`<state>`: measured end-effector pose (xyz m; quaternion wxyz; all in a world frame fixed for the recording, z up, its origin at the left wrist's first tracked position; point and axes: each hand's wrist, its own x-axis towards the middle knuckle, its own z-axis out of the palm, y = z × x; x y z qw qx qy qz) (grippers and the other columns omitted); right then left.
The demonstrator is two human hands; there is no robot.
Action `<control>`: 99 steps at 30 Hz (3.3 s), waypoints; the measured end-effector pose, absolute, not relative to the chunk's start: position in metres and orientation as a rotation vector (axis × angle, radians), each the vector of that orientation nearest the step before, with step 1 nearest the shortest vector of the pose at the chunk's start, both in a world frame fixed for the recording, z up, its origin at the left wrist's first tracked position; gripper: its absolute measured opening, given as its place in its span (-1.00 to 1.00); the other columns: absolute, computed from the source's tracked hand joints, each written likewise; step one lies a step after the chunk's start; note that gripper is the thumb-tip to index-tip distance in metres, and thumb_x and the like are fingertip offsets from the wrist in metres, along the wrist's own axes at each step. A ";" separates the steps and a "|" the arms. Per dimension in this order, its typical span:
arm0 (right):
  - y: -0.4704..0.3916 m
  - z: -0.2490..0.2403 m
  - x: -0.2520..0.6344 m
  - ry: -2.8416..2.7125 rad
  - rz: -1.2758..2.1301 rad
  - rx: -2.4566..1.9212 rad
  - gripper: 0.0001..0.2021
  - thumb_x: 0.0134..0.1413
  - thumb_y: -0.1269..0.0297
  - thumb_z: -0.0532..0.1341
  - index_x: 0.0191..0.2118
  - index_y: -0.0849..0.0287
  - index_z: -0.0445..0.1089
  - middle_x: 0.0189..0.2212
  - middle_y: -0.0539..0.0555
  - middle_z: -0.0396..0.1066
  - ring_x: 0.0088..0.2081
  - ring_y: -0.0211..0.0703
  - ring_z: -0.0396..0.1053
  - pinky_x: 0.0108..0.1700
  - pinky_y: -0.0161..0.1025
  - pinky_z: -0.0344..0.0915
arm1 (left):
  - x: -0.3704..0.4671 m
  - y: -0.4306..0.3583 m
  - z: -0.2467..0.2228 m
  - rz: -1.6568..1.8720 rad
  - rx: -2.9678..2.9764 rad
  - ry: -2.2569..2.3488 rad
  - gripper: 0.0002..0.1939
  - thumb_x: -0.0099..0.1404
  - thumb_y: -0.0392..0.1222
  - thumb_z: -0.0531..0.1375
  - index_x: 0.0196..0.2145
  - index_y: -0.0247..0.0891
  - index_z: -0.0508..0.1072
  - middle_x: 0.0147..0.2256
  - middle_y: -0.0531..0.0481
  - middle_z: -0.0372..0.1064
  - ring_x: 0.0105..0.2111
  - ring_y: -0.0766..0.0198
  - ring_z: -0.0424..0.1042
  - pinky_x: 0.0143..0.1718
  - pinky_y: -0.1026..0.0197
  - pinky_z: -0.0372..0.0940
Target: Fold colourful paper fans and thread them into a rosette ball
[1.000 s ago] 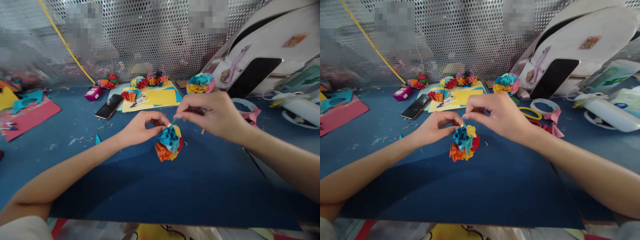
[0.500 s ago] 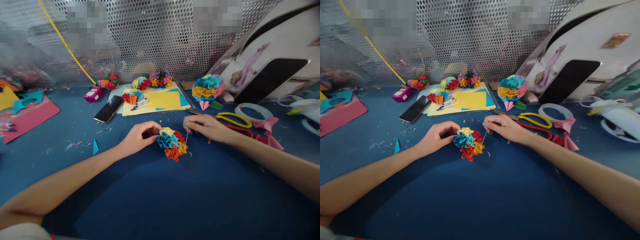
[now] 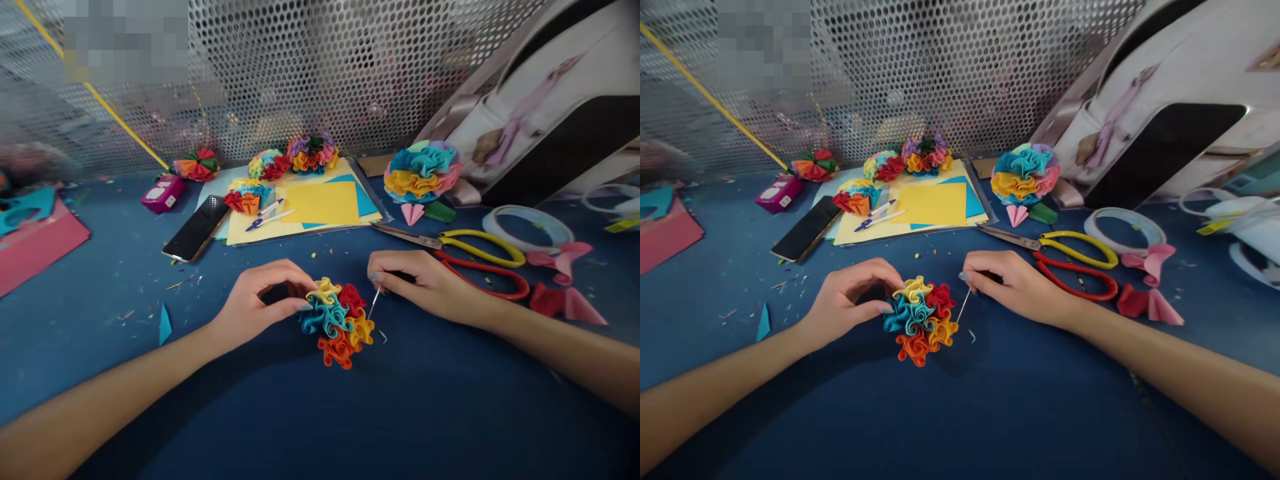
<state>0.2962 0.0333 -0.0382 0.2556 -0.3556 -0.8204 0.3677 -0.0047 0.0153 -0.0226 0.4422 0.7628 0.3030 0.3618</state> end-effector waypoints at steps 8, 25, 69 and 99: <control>0.033 -0.039 0.298 -2.274 0.937 -0.906 -0.67 0.47 0.20 0.09 -0.40 0.12 0.28 -0.46 -0.05 0.31 -0.41 -0.28 0.27 -0.32 -0.31 0.20 | -0.008 0.011 -0.019 0.966 2.202 0.663 -0.66 0.58 -0.23 0.04 -0.02 -0.33 0.62 -0.13 -0.18 0.61 -0.13 0.28 0.59 -0.10 0.30 0.44; 0.030 -0.040 0.297 -2.359 0.470 -0.881 -0.83 0.44 0.35 0.08 -0.18 0.08 0.40 -0.22 0.07 0.48 -0.15 -0.11 0.45 -0.06 -0.17 0.34 | -0.003 0.010 -0.019 0.963 2.236 0.724 -0.69 0.53 -0.33 0.07 -0.13 -0.33 0.65 -0.20 -0.15 0.64 -0.16 0.28 0.62 -0.09 0.29 0.48; -0.015 -0.033 0.275 -2.305 0.821 -0.740 -0.24 0.22 0.11 0.35 0.42 -0.07 0.00 0.27 0.24 0.24 0.28 0.17 0.31 0.29 0.12 0.33 | 0.006 -0.012 -0.027 0.995 2.326 0.730 -0.69 0.37 -0.29 0.34 0.02 -0.16 0.40 0.10 -0.16 0.35 -0.20 0.29 0.48 -0.22 0.21 0.50; -0.036 -0.039 0.258 -2.053 0.967 -0.974 -0.44 0.31 0.11 0.26 0.34 -0.05 0.12 0.23 0.19 0.27 0.18 0.09 0.37 0.16 0.03 0.45 | 0.017 -0.021 -0.026 1.181 2.103 0.890 -0.74 0.33 -0.26 0.37 -0.03 -0.22 0.54 -0.22 -0.01 0.48 -0.37 0.36 0.43 -0.30 0.27 0.44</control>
